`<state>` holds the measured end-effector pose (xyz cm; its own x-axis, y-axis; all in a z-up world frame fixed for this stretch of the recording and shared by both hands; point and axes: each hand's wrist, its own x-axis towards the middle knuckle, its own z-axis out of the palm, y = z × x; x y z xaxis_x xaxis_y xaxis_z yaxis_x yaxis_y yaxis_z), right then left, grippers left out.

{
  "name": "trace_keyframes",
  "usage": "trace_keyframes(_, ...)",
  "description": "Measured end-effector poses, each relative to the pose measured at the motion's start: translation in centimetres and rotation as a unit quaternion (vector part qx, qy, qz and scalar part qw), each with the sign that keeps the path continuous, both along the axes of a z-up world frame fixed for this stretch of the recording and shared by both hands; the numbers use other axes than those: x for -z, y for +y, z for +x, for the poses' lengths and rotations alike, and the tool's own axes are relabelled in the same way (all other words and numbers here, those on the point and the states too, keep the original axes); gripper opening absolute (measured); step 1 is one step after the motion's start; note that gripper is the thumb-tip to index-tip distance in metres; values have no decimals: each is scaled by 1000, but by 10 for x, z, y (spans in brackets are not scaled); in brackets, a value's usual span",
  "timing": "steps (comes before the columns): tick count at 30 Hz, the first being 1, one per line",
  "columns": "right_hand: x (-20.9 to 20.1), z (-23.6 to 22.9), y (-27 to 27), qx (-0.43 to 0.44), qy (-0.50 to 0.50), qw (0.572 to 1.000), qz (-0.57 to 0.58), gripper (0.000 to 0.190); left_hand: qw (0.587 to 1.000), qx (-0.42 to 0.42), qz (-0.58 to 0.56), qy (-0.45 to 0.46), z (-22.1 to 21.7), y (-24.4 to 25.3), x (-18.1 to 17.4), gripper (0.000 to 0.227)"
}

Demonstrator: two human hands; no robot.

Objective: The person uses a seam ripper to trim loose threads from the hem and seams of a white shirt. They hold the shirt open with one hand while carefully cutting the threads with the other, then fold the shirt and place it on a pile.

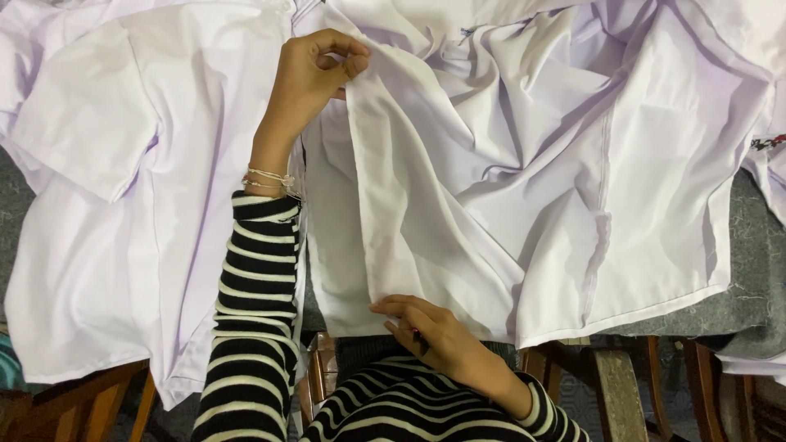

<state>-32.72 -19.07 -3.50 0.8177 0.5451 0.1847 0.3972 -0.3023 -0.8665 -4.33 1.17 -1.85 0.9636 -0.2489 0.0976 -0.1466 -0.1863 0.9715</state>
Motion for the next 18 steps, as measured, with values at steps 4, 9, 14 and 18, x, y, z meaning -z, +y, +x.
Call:
trace_keyframes(4, 11, 3, 0, -43, 85, 994, 58, 19, 1000, 8, 3, 4, -2, -2, -3, 12)
trace_keyframes(9, 23, 26, 3, 79, 128, 988, 31, 37, 1000, 14, 2, 2, -3, 2, -5, 19)
trace_keyframes(14, 12, 66, 14, 329, 101, 939, -18, 38, 1000, 14, -4, 16, -2, 2, -5, 13)
trace_keyframes(18, 28, 71, 24, 310, 71, 948, -4, 27, 1000, 17, -2, 6, -4, 3, -8, 22)
